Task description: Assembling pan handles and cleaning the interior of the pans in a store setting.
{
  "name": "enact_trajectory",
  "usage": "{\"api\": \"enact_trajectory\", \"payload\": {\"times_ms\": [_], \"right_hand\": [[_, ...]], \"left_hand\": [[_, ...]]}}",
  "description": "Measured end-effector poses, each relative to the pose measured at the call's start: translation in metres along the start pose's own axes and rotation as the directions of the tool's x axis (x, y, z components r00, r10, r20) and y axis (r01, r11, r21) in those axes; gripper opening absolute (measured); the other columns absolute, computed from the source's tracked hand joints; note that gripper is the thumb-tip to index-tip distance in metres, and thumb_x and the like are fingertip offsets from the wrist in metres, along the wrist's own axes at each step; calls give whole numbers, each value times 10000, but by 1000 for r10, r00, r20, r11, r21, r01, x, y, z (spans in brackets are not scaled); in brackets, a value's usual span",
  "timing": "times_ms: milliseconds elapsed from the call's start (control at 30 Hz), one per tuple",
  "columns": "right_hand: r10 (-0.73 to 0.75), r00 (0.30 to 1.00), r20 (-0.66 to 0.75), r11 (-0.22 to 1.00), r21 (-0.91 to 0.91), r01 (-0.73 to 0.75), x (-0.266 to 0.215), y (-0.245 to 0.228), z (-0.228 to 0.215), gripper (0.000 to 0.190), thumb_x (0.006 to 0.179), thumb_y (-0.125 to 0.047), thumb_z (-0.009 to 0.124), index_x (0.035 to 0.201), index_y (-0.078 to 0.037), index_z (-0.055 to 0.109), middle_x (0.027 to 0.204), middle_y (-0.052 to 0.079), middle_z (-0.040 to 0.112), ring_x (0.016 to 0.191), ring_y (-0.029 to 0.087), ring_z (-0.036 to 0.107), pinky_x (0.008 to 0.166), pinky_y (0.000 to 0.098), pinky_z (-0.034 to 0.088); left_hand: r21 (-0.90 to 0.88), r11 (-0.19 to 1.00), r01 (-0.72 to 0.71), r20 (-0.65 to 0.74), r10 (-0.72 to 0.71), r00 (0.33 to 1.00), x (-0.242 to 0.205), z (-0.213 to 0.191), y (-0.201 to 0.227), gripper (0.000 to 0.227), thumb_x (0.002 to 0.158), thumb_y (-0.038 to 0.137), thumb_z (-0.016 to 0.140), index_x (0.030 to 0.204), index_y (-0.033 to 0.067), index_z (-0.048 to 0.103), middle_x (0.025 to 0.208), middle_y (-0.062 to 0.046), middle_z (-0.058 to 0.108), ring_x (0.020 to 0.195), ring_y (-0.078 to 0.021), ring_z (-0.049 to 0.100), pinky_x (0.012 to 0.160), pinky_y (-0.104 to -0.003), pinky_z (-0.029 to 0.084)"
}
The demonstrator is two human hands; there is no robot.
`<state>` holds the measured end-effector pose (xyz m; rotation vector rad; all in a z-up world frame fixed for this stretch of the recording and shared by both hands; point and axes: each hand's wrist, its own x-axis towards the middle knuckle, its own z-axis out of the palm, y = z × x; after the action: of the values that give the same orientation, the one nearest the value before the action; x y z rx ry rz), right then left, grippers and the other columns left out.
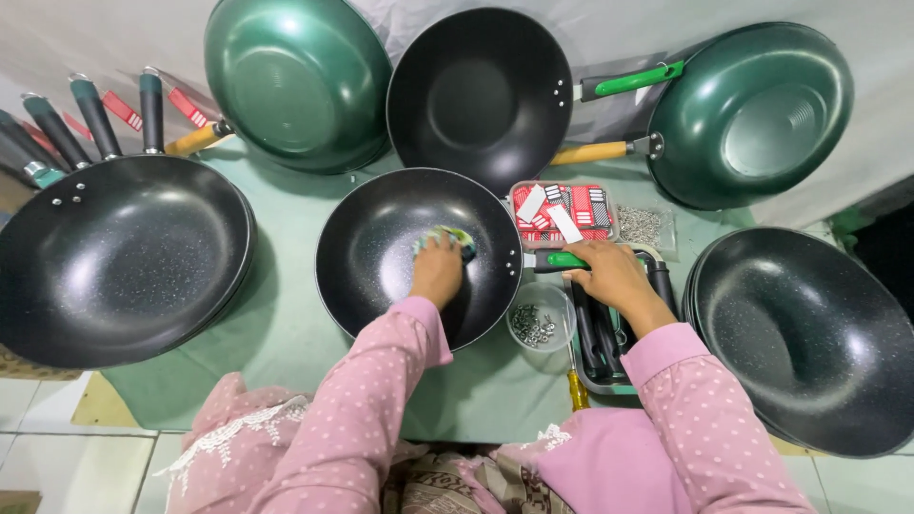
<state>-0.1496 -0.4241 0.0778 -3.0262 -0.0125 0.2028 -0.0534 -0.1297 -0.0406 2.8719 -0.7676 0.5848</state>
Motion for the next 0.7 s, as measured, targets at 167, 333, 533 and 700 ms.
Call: {"api": "enact_trajectory", "payload": {"times_ms": [167, 333, 533, 700], "right_hand": [[-13, 1000, 11, 1000, 12, 13, 2, 3, 2, 466, 934, -475, 645, 1389, -385, 605, 1333, 81, 679, 1359, 285, 565, 1072, 482, 423], [-22, 999, 32, 999, 27, 21, 4, 6, 2, 482, 938, -493, 639, 1405, -386, 589, 1341, 88, 669, 1370, 295, 549, 1067, 484, 423], [-8, 1000, 26, 1000, 20, 7, 2, 0, -5, 466, 945, -484, 631, 1400, -391, 597, 1343, 80, 676, 1362, 285, 561, 1085, 480, 417], [17, 999, 34, 1000, 17, -17, 2, 0, -2, 471, 935, -493, 644, 1398, -418, 599, 1344, 64, 678, 1359, 270, 563, 1083, 480, 417]], "left_hand": [[40, 979, 202, 48, -203, 978, -11, 27, -45, 270, 998, 121, 542, 1147, 59, 759, 1149, -207, 633, 964, -378, 632, 648, -451, 610], [141, 976, 166, 51, -174, 983, -29, 6, -84, 269, 1001, 153, 552, 1156, 90, 762, 1085, -149, 602, 984, -350, 611, 642, -416, 621], [297, 955, 4, 209, -69, 976, -80, -14, -97, 292, 996, 169, 504, 1077, 111, 778, 1079, -146, 669, 1047, -355, 538, 825, -492, 427], [65, 998, -21, 600, -22, 800, -94, -42, -53, 320, 879, 197, 508, 956, 42, 777, 1054, -238, 644, 969, -404, 614, 653, -499, 565]]}}
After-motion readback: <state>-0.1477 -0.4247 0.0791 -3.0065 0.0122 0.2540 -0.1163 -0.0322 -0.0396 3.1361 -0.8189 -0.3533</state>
